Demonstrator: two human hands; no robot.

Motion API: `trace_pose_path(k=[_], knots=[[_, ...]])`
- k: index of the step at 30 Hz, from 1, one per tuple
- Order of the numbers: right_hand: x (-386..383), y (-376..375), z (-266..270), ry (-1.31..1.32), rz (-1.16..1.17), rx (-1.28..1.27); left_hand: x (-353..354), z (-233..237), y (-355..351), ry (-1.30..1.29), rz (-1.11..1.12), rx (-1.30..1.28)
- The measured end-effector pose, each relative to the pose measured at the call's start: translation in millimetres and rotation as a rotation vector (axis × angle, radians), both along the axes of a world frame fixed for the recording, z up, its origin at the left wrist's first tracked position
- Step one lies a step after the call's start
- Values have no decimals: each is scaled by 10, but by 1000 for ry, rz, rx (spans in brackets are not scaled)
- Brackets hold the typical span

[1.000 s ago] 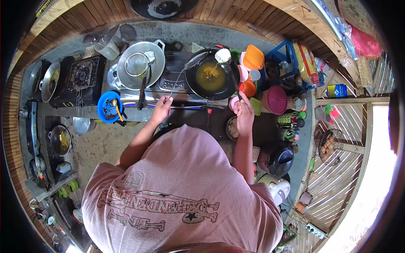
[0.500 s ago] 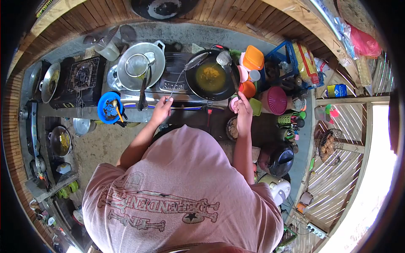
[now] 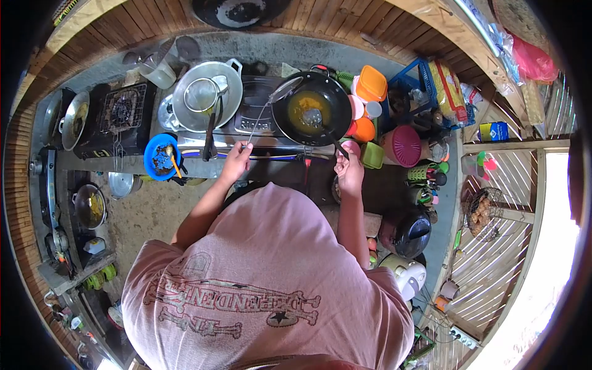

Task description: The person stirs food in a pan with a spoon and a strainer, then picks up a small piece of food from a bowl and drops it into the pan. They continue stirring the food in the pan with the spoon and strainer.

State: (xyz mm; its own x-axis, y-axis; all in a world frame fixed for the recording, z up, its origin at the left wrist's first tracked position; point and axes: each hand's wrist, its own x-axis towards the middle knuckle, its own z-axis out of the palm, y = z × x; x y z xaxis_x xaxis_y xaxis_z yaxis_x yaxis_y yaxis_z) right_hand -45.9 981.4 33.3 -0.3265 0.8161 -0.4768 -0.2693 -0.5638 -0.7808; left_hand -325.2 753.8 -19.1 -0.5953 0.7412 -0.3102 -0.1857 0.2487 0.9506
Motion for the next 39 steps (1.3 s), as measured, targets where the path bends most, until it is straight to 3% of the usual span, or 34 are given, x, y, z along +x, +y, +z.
trace_pose_path(k=[6, 11, 20, 27, 32, 39], knots=[[-2, -20, -1, 42, -37, -51, -3, 2, -25, -35, -2, 36], [6, -32, -93, 25, -2, 99, 26, 121, -30, -25, -15, 4], [14, -9, -106, 43, -5, 125, 14, 96, -28, -30, -20, 13], [-113, -47, 277, 61, 55, 310, 2, 51, -18, -4, -15, -5], [-178, -48, 437, -201, 97, 544, 5, 54, -1, -7, -17, 4], [-194, -105, 686, -340, 146, 643, -13, -37, 2, 7, -21, 21]])
